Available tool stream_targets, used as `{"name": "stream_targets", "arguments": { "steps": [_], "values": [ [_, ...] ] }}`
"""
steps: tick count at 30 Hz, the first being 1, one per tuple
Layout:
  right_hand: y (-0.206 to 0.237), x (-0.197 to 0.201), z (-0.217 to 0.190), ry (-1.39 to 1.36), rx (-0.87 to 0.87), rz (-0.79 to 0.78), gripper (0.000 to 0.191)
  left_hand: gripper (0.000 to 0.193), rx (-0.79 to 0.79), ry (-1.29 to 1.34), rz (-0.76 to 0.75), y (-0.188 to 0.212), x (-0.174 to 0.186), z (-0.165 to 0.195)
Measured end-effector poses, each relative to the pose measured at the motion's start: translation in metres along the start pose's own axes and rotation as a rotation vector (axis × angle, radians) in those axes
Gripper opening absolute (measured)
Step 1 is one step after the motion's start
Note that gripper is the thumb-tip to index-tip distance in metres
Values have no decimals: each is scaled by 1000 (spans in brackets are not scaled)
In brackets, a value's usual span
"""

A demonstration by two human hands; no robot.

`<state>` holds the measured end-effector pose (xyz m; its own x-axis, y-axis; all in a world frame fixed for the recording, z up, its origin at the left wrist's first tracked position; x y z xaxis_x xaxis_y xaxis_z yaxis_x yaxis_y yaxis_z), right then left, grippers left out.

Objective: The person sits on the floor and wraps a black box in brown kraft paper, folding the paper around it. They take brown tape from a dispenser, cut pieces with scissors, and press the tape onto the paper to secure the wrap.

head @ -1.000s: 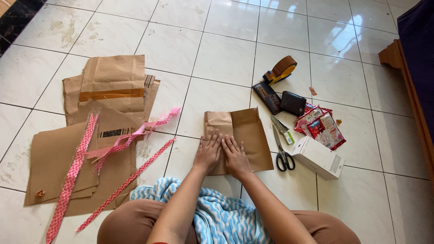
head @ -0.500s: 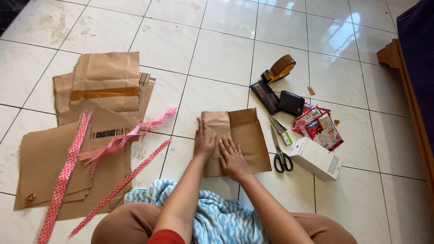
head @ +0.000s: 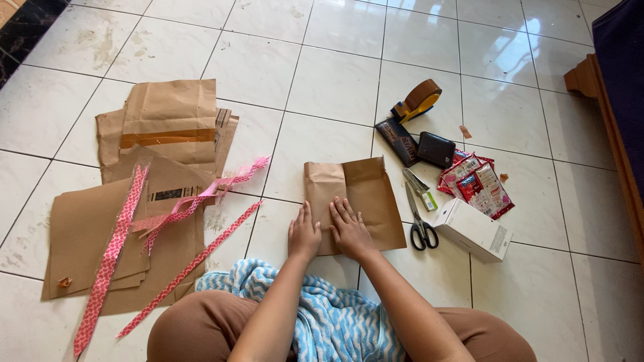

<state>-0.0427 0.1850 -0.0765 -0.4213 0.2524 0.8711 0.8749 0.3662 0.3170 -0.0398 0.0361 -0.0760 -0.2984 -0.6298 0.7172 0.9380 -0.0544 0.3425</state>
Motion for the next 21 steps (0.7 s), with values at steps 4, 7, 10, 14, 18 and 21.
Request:
{"name": "stream_targets", "arguments": {
  "steps": [4, 7, 10, 14, 18, 21],
  "values": [
    [0, -2, 1, -9, -3, 7, 67, 78, 73, -107, -80, 17, -11, -6],
    [1, -1, 1, -47, 5, 20, 67, 77, 62, -115, -12, 25, -12, -5],
    [0, 5, 4, -108, 16, 41, 68, 70, 82, -17, 124, 21, -8, -2],
    [-3, 4, 6, -143, 10, 10, 71, 67, 59, 120, 250, 10, 4, -1],
    [-5, 10, 7, -234, 69, 37, 64, 70, 24, 130, 271, 7, 4, -1],
    [-2, 27, 4, -343, 203, 173, 56, 72, 76, 153, 252, 4, 3, -3]
  ]
}}
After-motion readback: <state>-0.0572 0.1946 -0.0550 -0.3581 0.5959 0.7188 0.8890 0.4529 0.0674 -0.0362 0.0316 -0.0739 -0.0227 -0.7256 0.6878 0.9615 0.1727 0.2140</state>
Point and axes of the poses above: each hand's wrist, its own y-axis away from the middle knuckle, its own x-axis out of the back of the hand, z = x × y, the point moved 5 cm from there along -y, towards the middle knuckle, and after that the axes turned 9 degrees about -z, right-handed, at the moved point
